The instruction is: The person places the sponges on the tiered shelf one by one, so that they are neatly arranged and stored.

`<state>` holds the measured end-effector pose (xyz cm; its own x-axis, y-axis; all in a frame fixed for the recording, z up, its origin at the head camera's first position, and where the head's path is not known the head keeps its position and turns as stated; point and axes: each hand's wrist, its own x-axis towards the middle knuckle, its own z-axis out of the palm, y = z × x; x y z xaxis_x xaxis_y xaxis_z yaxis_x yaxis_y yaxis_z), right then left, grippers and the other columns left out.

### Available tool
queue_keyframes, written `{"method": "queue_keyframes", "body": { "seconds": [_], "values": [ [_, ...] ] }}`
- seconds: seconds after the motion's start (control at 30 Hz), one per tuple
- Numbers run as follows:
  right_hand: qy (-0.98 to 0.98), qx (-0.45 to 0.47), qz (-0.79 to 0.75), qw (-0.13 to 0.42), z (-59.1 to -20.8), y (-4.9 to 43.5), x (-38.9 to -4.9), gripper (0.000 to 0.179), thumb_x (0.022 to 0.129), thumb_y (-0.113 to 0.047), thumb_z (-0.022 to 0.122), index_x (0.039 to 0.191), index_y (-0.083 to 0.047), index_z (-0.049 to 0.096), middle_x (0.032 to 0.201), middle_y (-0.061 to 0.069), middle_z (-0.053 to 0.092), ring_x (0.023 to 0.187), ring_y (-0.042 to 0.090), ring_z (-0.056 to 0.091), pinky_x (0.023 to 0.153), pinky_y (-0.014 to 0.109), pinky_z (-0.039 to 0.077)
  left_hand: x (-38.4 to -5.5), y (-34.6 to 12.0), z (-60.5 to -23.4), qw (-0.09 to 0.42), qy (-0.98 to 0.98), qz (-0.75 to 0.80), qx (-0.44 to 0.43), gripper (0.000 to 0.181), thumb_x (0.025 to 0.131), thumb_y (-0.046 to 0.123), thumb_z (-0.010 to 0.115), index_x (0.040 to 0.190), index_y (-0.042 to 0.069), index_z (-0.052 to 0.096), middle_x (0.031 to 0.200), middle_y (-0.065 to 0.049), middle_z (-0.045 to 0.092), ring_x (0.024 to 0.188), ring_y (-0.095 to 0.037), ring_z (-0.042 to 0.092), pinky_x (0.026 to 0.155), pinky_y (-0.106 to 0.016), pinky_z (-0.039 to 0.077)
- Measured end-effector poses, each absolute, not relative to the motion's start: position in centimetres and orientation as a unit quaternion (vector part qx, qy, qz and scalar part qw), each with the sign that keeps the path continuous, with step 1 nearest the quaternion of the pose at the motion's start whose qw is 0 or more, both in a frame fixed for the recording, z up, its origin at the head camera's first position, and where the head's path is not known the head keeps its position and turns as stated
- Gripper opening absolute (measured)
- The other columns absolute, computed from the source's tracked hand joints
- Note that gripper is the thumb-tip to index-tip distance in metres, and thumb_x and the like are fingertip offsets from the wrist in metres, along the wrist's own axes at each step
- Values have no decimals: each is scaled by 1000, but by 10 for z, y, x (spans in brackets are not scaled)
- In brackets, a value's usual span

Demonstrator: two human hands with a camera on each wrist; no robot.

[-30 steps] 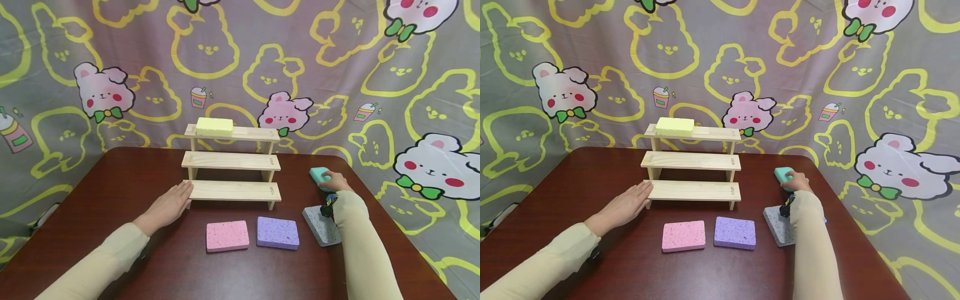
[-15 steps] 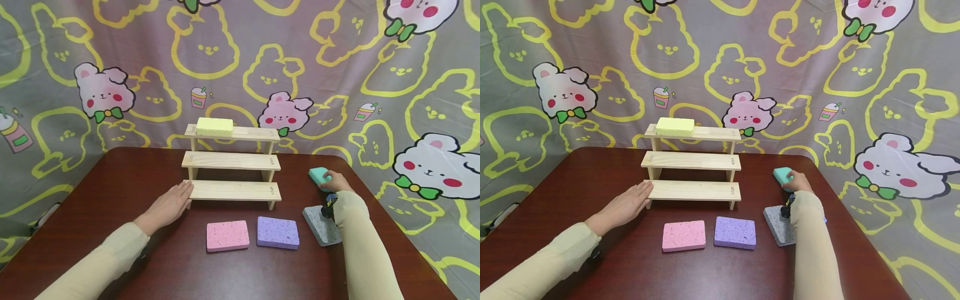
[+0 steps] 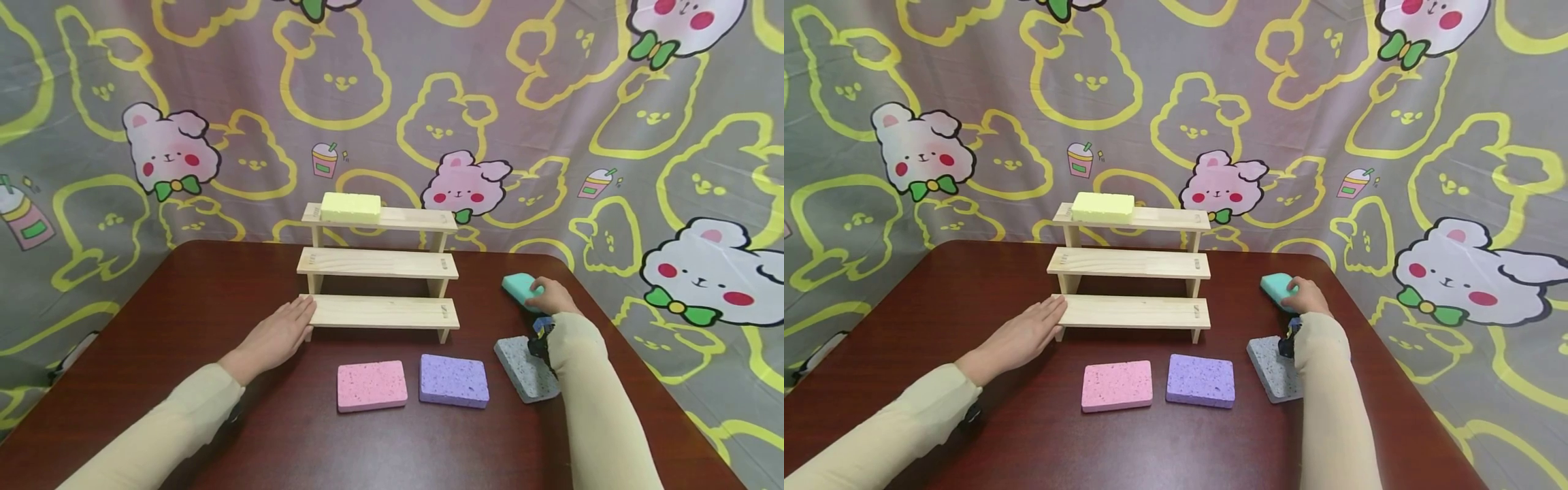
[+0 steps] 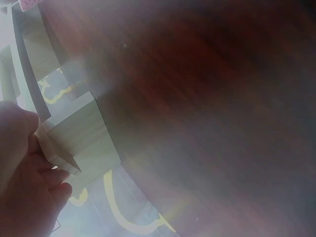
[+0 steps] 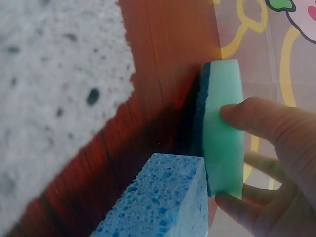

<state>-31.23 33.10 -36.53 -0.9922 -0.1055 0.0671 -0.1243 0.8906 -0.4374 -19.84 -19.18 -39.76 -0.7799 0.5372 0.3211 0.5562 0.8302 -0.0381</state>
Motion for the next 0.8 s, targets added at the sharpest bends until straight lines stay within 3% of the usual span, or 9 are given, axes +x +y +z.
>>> {"method": "queue_keyframes", "body": {
  "seconds": [0.8],
  "values": [
    [-961, 97, 244, 89, -333, 316, -317, 37, 87, -13, 59, 122, -4, 53, 122, 28, 47, 91, 38, 45, 75, 50, 39, -200, -192, -400, 167, -941, -30, -292, 43, 91, 10, 53, 127, -14, 45, 131, -28, 44, 124, -39, 39, 103, -46, 31]
  ]
}}
